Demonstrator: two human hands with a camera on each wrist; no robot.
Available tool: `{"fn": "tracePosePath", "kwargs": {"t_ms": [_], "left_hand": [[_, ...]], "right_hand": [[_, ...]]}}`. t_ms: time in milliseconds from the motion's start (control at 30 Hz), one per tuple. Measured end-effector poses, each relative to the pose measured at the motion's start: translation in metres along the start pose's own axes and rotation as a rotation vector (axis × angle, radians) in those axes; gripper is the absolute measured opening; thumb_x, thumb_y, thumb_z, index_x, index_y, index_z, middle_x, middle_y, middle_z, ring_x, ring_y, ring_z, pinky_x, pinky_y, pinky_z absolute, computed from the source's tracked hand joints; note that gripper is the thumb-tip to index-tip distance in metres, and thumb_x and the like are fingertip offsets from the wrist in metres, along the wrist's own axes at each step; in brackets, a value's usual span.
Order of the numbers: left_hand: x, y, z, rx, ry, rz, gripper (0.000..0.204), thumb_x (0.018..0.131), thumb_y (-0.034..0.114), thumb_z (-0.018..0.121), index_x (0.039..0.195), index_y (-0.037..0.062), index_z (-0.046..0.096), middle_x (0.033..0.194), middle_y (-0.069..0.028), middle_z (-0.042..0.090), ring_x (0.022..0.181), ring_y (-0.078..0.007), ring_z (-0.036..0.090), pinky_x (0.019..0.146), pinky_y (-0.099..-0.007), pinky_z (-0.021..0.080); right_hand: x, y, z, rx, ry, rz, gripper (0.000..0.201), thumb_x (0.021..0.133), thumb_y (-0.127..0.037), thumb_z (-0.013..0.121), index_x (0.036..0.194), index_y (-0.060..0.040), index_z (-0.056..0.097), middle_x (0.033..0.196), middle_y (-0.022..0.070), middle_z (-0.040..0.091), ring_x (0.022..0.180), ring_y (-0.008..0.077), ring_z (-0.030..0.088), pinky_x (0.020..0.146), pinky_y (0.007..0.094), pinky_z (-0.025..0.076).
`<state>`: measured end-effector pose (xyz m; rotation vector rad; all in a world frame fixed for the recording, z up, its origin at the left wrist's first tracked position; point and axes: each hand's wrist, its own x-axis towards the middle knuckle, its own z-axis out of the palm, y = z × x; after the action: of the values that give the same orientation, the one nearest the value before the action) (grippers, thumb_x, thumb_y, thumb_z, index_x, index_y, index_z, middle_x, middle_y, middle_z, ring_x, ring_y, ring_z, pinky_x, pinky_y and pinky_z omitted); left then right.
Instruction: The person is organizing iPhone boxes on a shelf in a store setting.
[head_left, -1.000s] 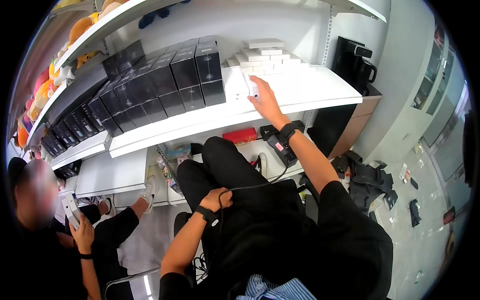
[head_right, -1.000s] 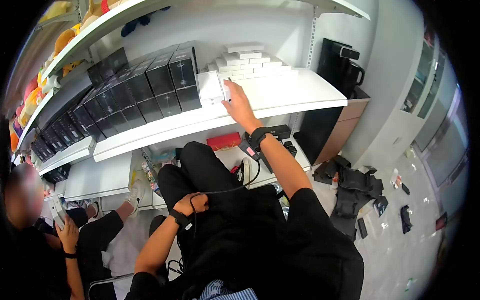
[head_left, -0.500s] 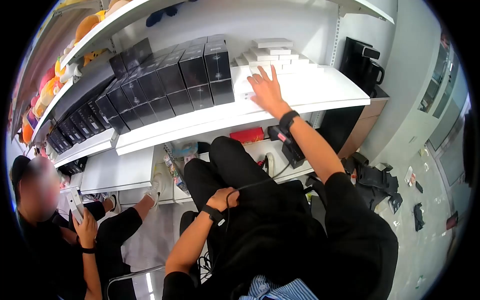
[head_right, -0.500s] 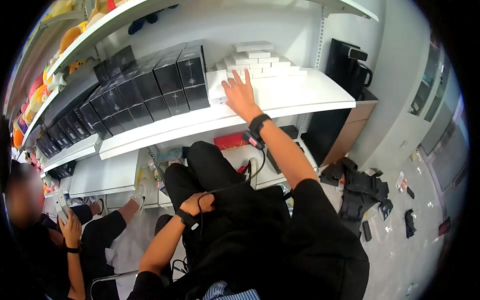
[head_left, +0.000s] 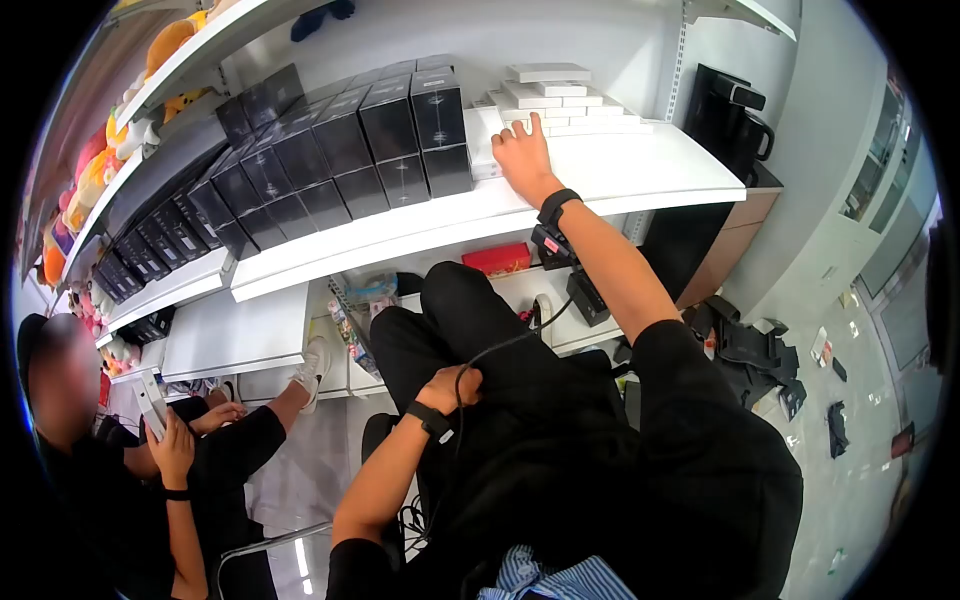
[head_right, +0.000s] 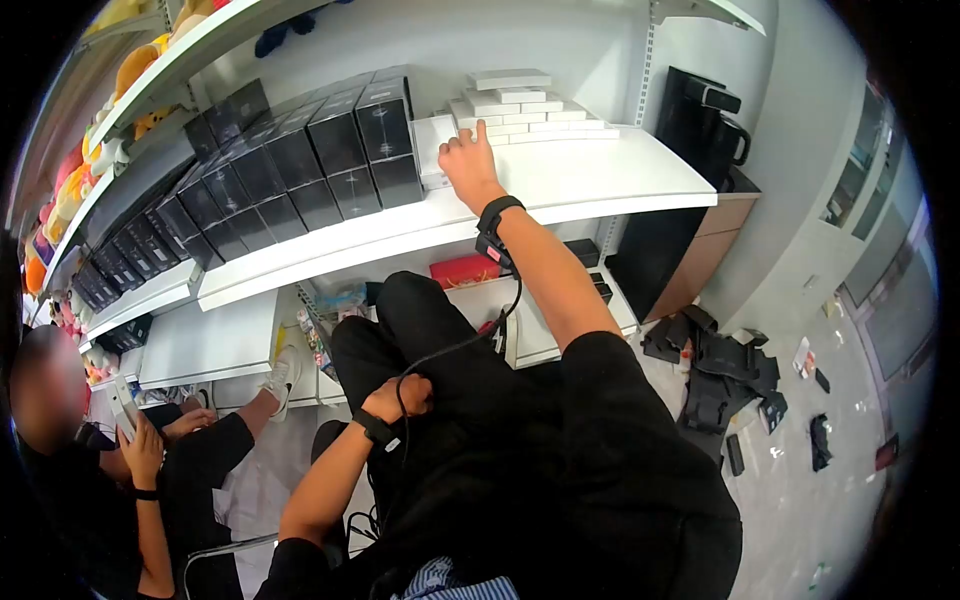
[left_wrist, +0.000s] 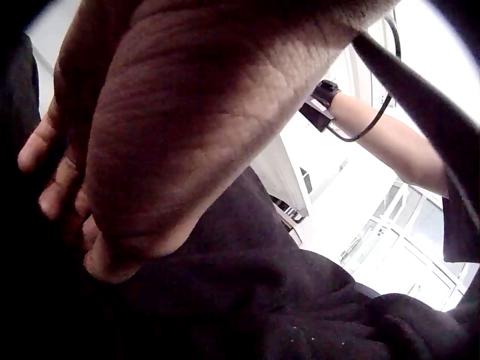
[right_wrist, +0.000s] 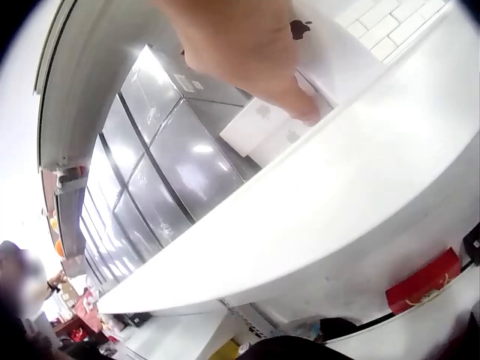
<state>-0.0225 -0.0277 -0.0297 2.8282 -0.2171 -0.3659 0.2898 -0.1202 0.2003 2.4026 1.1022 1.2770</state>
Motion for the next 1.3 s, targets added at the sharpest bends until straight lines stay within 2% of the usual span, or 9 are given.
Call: {"fn": "tracePosePath", "kwargs": {"t_ms": [133, 333, 433, 533, 733, 833, 1000, 1133, 1300], "left_hand": [[0.003, -0.004, 0.006, -0.008, 0.007, 0.011, 0.029, 0.082, 0.024, 0.072, 0.096, -0.0025, 0.073, 0.09, -0.0225, 0.073, 0.088, -0.0398, 0.073, 0.079, -0.0481, 0.058], [-0.001, -0.002, 0.006, 0.065, 0.023, -0.001, 0.03, 0.084, 0.025, 0.073, 0.095, -0.003, 0.074, 0.09, -0.023, 0.073, 0.089, -0.0397, 0.073, 0.079, -0.047, 0.059], [0.002, -0.001, 0.004, 0.062, 0.025, 0.019, 0.029, 0.084, 0.025, 0.073, 0.093, -0.0026, 0.074, 0.089, -0.0221, 0.073, 0.087, -0.0393, 0.073, 0.077, -0.047, 0.059], [-0.002, 0.005, -0.005, 0.022, 0.023, 0.015, 0.027, 0.084, 0.024, 0.073, 0.092, -0.0019, 0.074, 0.088, -0.0213, 0.073, 0.086, -0.0392, 0.073, 0.076, -0.0468, 0.058], [0.002, -0.001, 0.005, -0.001, 0.034, -0.002, 0.027, 0.082, 0.023, 0.074, 0.091, -0.002, 0.073, 0.088, -0.0213, 0.073, 0.085, -0.0395, 0.073, 0.075, -0.0471, 0.058], [0.005, -0.001, 0.007, 0.003, 0.013, -0.013, 0.027, 0.082, 0.023, 0.074, 0.092, -0.0024, 0.073, 0.089, -0.0216, 0.073, 0.086, -0.0394, 0.073, 0.075, -0.0474, 0.058], [0.01, -0.011, 0.015, 0.076, 0.001, 0.025, 0.027, 0.083, 0.023, 0.072, 0.093, -0.0023, 0.074, 0.089, -0.0222, 0.073, 0.086, -0.0391, 0.073, 0.076, -0.0474, 0.059], [-0.001, 0.004, 0.003, 0.082, 0.033, 0.024, 0.027, 0.082, 0.022, 0.072, 0.093, -0.0025, 0.074, 0.089, -0.0221, 0.073, 0.087, -0.0391, 0.073, 0.077, -0.0471, 0.059], [0.004, -0.002, 0.009, 0.034, 0.029, 0.019, 0.026, 0.082, 0.022, 0.072, 0.092, -0.0021, 0.074, 0.09, -0.0219, 0.073, 0.088, -0.0395, 0.073, 0.076, -0.0473, 0.058]], "right_hand": [[0.006, -0.012, -0.002, -0.148, -0.005, 0.029, 0.025, 0.084, -0.016, 0.074, 0.108, -0.0098, 0.077, 0.108, 0.0076, 0.074, 0.12, 0.0317, 0.06, 0.115, 0.0641, 0.027], [0.011, -0.015, -0.026, -0.136, -0.161, -0.036, 0.03, 0.08, -0.017, 0.075, 0.108, -0.0081, 0.076, 0.108, 0.0103, 0.074, 0.125, 0.031, 0.056, 0.116, 0.0626, 0.027], [0.006, -0.011, -0.021, -0.097, -0.1, -0.003, 0.027, 0.079, -0.017, 0.075, 0.104, -0.0078, 0.076, 0.106, 0.0089, 0.073, 0.123, 0.0299, 0.057, 0.116, 0.0628, 0.027], [0.001, -0.006, -0.015, -0.076, -0.043, -0.024, 0.024, 0.085, -0.021, 0.074, 0.107, -0.0109, 0.077, 0.108, 0.0086, 0.075, 0.124, 0.03, 0.057, 0.117, 0.0651, 0.024], [-0.005, -0.003, -0.009, -0.008, 0.02, -0.1, 0.023, 0.08, -0.017, 0.077, 0.1, -0.0067, 0.076, 0.099, 0.0092, 0.074, 0.113, 0.028, 0.062, 0.117, 0.0608, 0.027], [-0.001, -0.006, 0.001, -0.074, 0.124, -0.095, 0.019, 0.08, -0.016, 0.077, 0.096, -0.0069, 0.076, 0.094, 0.0079, 0.073, 0.105, 0.0271, 0.064, 0.116, 0.057, 0.03], [0.013, -0.02, -0.009, -0.172, 0.005, -0.057, 0.015, 0.086, -0.017, 0.071, 0.097, -0.0096, 0.077, 0.092, 0.0055, 0.073, 0.104, 0.0265, 0.065, 0.112, 0.0533, 0.032], [0.014, -0.029, -0.011, -0.206, -0.037, -0.014, 0.017, 0.089, -0.017, 0.068, 0.102, -0.0101, 0.077, 0.096, 0.005, 0.073, 0.108, 0.0271, 0.064, 0.112, 0.054, 0.032], [0.014, -0.023, -0.007, -0.149, -0.022, 0.002, 0.024, 0.084, -0.015, 0.072, 0.107, -0.0079, 0.073, 0.099, 0.0083, 0.072, 0.109, 0.0257, 0.063, 0.112, 0.0532, 0.033]]}}
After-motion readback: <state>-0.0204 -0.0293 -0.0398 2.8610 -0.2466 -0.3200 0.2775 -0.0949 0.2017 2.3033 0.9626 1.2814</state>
